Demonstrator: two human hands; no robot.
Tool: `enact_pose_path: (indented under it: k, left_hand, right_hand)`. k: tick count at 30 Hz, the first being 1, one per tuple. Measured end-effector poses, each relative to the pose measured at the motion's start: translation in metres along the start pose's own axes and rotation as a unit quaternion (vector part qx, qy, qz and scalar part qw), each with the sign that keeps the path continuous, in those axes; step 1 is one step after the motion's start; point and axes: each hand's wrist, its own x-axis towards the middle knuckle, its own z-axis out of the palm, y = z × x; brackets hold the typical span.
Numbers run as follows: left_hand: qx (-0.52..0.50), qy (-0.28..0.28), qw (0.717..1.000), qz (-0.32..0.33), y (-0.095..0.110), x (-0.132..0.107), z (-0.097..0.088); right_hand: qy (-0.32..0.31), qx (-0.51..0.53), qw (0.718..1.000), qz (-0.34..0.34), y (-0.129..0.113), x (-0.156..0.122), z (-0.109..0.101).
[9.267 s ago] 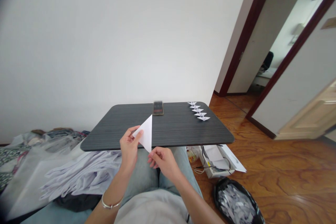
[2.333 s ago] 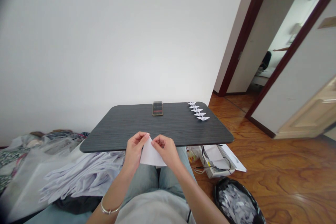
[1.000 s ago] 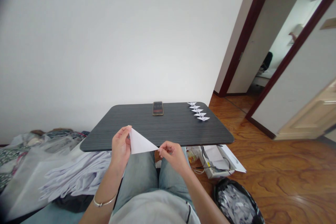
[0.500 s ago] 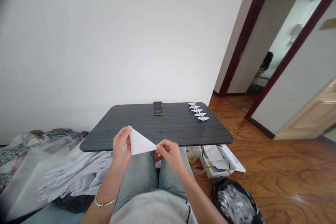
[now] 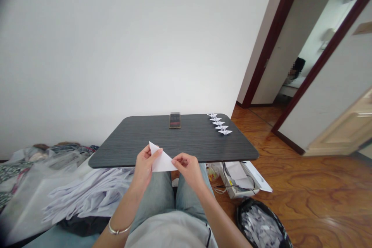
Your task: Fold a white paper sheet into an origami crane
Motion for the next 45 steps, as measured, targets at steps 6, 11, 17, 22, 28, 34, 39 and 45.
enact_pose_path:
  k: [6,11,17,22,28,34,39,45]
  left_hand:
    - [0.012,-0.006,1.000,0.022,0.000,0.005,-0.005]
    - [0.051,-0.002,0.996,0.072,0.008,0.009,-0.010]
    - [0.139,-0.063,0.985,0.077,0.018,0.008,-0.016]
    - [0.141,-0.058,0.986,0.061,0.013,0.008,-0.019]
    - [0.147,-0.052,0.986,0.059,0.006,0.010,-0.019]
    - [0.172,-0.047,0.977,0.115,-0.003,0.010,-0.021]
    - [0.169,-0.043,0.978,0.114,-0.006,0.011,-0.024]
    - [0.174,-0.013,0.979,0.106,-0.005,0.012,-0.029]
  right_hand:
    - [-0.003,-0.014,1.000,0.002,0.003,0.000,-0.001]
    - [0.015,0.011,1.000,-0.001,0.007,0.001,-0.005]
    - [0.063,0.092,0.993,0.035,0.004,0.003,-0.010]
    - [0.117,0.156,0.979,0.055,0.002,0.003,-0.013]
    - [0.122,0.145,0.981,0.046,0.005,0.003,-0.011]
    - [0.168,0.146,0.975,0.010,0.006,0.005,-0.010]
    - [0.195,0.124,0.973,-0.014,0.008,0.007,-0.010]
    - [0.160,0.095,0.982,-0.014,0.011,0.007,-0.012]
